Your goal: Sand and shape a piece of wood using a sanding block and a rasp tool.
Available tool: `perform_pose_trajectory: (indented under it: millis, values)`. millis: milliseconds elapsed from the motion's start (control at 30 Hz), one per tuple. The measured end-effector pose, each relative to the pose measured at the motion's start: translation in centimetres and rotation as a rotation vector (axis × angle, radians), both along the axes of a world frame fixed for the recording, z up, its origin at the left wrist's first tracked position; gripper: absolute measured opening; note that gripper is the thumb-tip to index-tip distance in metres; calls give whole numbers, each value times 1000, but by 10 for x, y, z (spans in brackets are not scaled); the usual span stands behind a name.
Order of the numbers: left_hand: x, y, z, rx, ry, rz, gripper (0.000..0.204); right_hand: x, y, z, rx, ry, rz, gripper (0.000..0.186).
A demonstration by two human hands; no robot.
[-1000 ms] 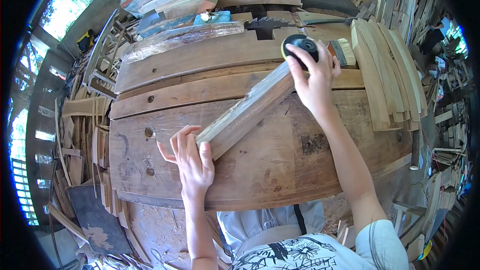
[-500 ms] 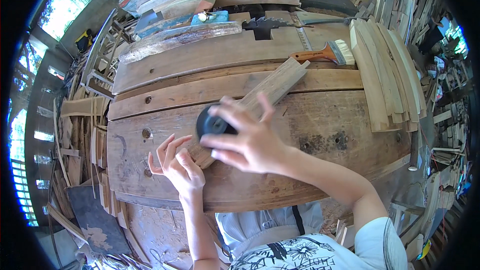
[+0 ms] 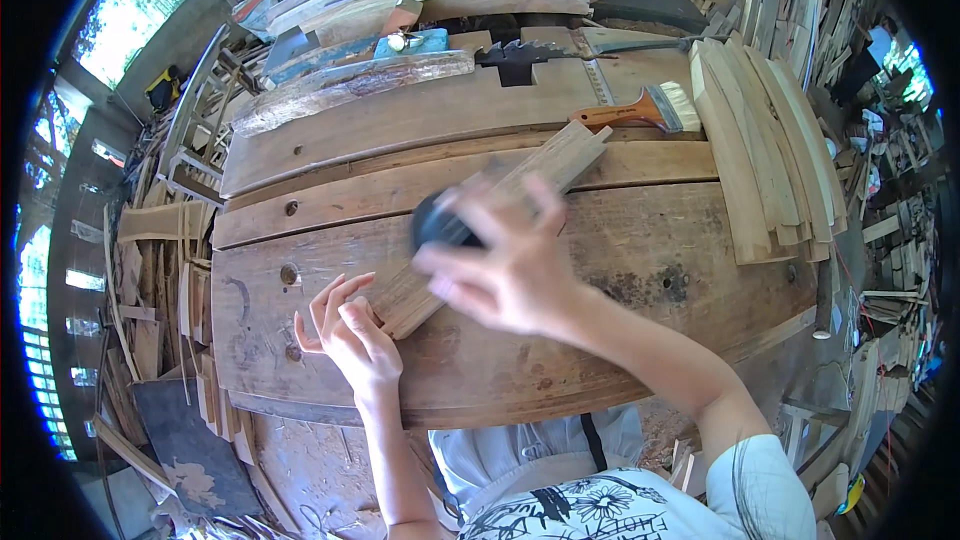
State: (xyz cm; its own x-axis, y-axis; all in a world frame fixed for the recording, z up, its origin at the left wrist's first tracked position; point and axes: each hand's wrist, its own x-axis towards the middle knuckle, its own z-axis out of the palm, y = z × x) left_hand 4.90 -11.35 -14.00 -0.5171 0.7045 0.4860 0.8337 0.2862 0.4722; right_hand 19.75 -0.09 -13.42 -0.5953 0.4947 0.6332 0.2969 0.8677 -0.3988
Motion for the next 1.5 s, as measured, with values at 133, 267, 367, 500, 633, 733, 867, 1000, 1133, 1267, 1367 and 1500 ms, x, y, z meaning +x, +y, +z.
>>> perform_pose_trajectory:
  millis: [133,267,367,500,633,733,867,1000,1133,1267,1367,1500]
  values:
    - [0,2,-2,18,-32,5,62,-6,-7,-9,24,97,333,22]
    - [-1,1,-1,-4,-58,41,61,24,52,-2,76,-82,-436,17]
    - [-1,5,-3,-17,-97,49,61,58,83,-1,93,-16,-732,17]
    - [-9,-4,-4,-79,26,176,61,24,41,-3,49,-114,-423,23]
    - [-11,2,-6,83,39,186,58,6,-6,-2,9,-166,112,32]
    - [-4,2,4,351,27,-14,47,10,-2,0,2,-172,57,31]
    - [-2,-3,7,273,123,-63,28,26,40,3,-43,-254,-416,32]
    - [-2,-2,4,393,27,-89,16,43,59,-2,64,-231,-710,37]
    - [-3,-5,6,338,130,-127,18,27,25,9,-9,-334,-373,41]
    - [7,-1,13,246,259,-283,31,27,7,18,-186,-124,163,27]
    - [31,15,23,171,210,-375,50,38,44,6,-431,109,275,30]
    - [56,45,35,-77,177,-334,55,67,93,0,25,168,-333,37]
